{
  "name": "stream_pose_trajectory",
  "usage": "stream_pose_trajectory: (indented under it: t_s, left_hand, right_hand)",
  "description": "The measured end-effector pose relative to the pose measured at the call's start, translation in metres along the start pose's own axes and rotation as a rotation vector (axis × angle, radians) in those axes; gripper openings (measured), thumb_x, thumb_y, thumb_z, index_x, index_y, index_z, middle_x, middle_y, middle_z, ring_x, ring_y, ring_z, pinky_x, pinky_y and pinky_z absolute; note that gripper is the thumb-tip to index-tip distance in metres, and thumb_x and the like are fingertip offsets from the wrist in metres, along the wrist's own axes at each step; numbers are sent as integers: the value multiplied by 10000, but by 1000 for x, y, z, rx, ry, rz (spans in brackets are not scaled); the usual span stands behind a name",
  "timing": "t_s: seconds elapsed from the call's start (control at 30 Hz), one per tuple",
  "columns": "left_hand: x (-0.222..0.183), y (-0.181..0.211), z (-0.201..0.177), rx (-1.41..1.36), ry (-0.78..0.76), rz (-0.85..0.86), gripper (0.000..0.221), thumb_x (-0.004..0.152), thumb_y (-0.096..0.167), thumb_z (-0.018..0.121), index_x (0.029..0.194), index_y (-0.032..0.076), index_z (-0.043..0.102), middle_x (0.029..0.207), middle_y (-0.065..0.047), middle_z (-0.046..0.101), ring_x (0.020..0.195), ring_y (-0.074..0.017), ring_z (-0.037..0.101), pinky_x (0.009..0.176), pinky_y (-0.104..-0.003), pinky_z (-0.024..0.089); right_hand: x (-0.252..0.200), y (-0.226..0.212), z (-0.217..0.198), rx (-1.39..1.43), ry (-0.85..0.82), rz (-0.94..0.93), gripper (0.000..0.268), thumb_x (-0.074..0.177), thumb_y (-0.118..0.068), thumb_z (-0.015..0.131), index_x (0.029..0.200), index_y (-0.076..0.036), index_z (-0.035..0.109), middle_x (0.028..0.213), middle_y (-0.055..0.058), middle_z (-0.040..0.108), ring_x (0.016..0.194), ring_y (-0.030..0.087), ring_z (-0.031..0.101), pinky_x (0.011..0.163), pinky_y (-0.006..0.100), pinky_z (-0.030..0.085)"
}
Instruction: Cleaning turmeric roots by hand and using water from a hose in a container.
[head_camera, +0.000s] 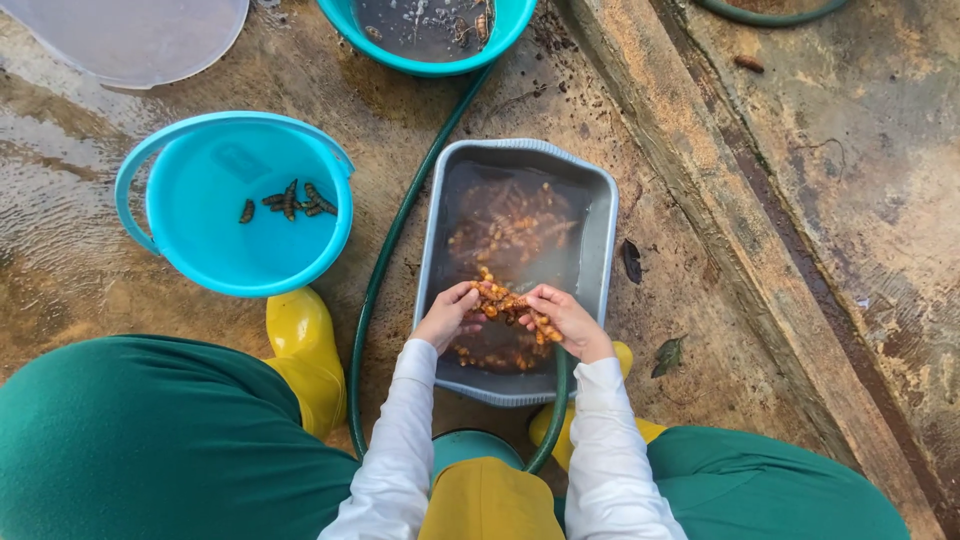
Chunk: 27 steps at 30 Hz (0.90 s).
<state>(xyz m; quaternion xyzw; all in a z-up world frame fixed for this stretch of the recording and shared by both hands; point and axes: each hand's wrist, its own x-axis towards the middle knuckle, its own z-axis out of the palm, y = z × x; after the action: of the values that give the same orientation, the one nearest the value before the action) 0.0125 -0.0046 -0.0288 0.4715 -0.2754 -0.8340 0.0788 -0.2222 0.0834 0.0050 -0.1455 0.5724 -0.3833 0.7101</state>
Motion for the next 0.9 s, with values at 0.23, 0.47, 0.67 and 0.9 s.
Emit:
stream_pose_trajectory:
  t_s: [0.23,0.47,0.67,0.9]
  left_hand:
    - [46,-69,-16,300,269,283,323,1019,322,759,1159,42,680,1103,-137,700,1019,-279,634,967,-461,529]
    - [22,-61,6,1010,397,36,468,842,123,719,1286,264,677,1539,-162,387,1339,-494,390,1113,-634,313]
    - [15,-17,23,877,559,292,222,1006,256,671,1169,111,713,1194,-126,702,1124,-330,644,1005,-448,508]
    - [12,-10,29,45,105,548,268,976,155,669,1212,30,691,1034,-62,740,940,-144,700,823,-302,586]
  right_hand:
    - [47,70,-12,-329,346,48,232,1040,-265,639,984,-40,642,904,117,634,781,195,655,630,318,527]
    - [70,153,-9,-1185,505,-774,96,917,-8,703,943,-74,639,1015,114,681,948,256,646,776,351,558]
    - [28,48,15,-45,180,-156,98,976,-66,676,1066,-61,637,966,60,653,834,147,663,751,309,571]
    - [21,26,43,168,141,-254,126,955,-59,685,1068,-53,629,999,60,686,901,146,686,814,288,573]
